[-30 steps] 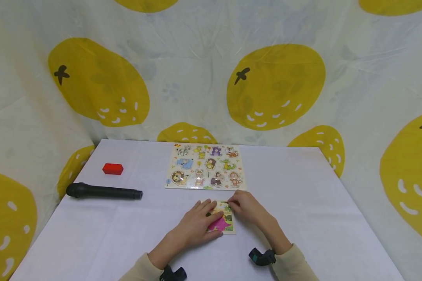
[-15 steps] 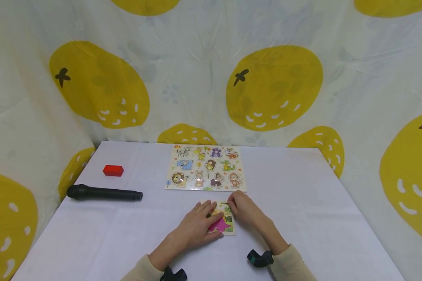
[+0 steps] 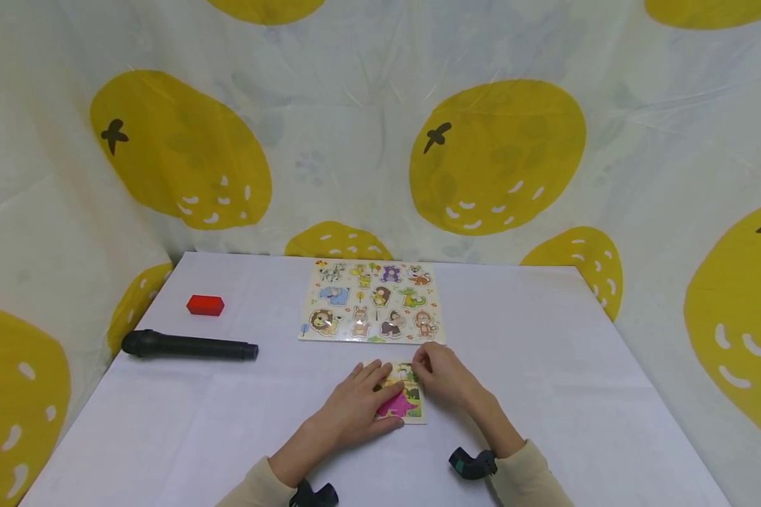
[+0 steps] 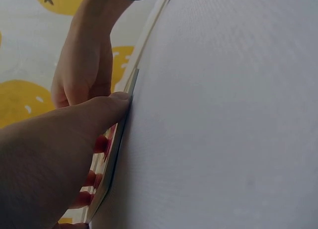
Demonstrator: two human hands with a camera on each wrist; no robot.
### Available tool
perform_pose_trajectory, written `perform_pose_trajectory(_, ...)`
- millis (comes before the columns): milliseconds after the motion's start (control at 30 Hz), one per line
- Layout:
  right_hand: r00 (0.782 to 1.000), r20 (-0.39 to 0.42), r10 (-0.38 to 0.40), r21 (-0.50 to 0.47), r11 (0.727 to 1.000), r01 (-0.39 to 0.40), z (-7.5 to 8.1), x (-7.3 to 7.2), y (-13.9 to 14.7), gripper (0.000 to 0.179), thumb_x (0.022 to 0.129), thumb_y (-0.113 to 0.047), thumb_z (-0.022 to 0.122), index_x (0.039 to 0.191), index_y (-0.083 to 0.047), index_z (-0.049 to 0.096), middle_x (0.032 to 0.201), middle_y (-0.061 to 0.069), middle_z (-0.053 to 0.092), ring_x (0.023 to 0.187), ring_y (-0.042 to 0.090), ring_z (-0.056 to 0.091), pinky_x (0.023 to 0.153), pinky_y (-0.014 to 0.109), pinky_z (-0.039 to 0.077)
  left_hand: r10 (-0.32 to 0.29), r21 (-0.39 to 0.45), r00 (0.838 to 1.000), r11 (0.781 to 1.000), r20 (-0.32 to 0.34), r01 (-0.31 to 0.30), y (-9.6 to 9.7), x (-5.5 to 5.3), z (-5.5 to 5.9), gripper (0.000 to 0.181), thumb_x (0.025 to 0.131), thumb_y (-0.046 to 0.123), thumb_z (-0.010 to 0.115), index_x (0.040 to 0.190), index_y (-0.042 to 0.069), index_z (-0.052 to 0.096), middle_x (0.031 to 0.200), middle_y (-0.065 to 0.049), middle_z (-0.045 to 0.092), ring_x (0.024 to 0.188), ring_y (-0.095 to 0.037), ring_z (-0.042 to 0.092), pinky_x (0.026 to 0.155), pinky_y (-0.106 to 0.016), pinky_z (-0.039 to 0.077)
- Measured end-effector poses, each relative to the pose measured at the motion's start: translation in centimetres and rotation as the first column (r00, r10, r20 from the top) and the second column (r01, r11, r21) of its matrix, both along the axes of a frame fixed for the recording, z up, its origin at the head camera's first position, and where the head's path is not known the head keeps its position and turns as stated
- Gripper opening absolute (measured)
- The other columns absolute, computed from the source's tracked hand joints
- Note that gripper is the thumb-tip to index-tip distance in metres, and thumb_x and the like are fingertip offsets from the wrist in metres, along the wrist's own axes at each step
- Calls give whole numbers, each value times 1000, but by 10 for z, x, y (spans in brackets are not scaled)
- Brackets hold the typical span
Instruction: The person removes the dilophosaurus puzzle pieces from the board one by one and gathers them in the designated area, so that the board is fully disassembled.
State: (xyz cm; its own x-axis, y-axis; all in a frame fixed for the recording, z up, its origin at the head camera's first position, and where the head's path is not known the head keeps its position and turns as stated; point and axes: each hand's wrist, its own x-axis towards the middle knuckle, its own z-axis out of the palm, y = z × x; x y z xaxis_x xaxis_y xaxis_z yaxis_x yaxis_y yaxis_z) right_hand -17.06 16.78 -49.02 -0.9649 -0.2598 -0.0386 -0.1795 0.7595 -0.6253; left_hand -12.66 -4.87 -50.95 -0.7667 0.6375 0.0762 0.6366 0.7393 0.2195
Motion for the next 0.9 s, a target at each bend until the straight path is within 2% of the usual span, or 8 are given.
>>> perform_pose_trajectory(333, 1000, 17, -2, -81, 997, 4, -4, -4, 1, 9, 89, -14, 73, 91, -10, 66, 74, -3, 60, 65, 9, 52, 56, 17, 44, -2, -23, 1000, 1000, 4, 2, 0, 0, 0, 61, 95, 65, 52, 146, 32, 52, 159, -5, 42, 150, -28, 35, 122, -51, 31)
perform_pose_trajectory(500, 998, 6, 57, -102, 993, -56, -5, -6, 4, 12, 90, -13, 71, 100, -9, 68, 78, -4, 62, 68, 8, 52, 59, 17, 45, -2, -23, 1000, 1000, 13, 2, 1, 0, 1, 61, 94, 65, 52, 145, 32, 53, 159, -5, 41, 150, -28, 35, 122, -51, 31)
perform_pose_trajectory(700, 988, 20, 151, -113, 982, -148, -3, -7, 10, 10, 91, -14, 70, 99, -9, 68, 80, -4, 63, 70, 7, 54, 62, 19, 48, 2, -18, 999, 1000, 35, -1, 1, 0, 1, 60, 95, 65, 52, 145, 33, 53, 159, -5, 40, 151, -28, 33, 123, -51, 29)
perform_pose_trajectory(900, 982, 43, 185, -132, 975, -178, 1, -8, 14, 13, 92, -17, 71, 101, -10, 66, 82, -4, 65, 71, 7, 57, 63, 19, 49, -14, 4, 999, 1000, 38, 14, 0, -1, 1, 53, 95, 62, 55, 141, 37, 55, 158, -7, 41, 150, -31, 34, 121, -54, 30)
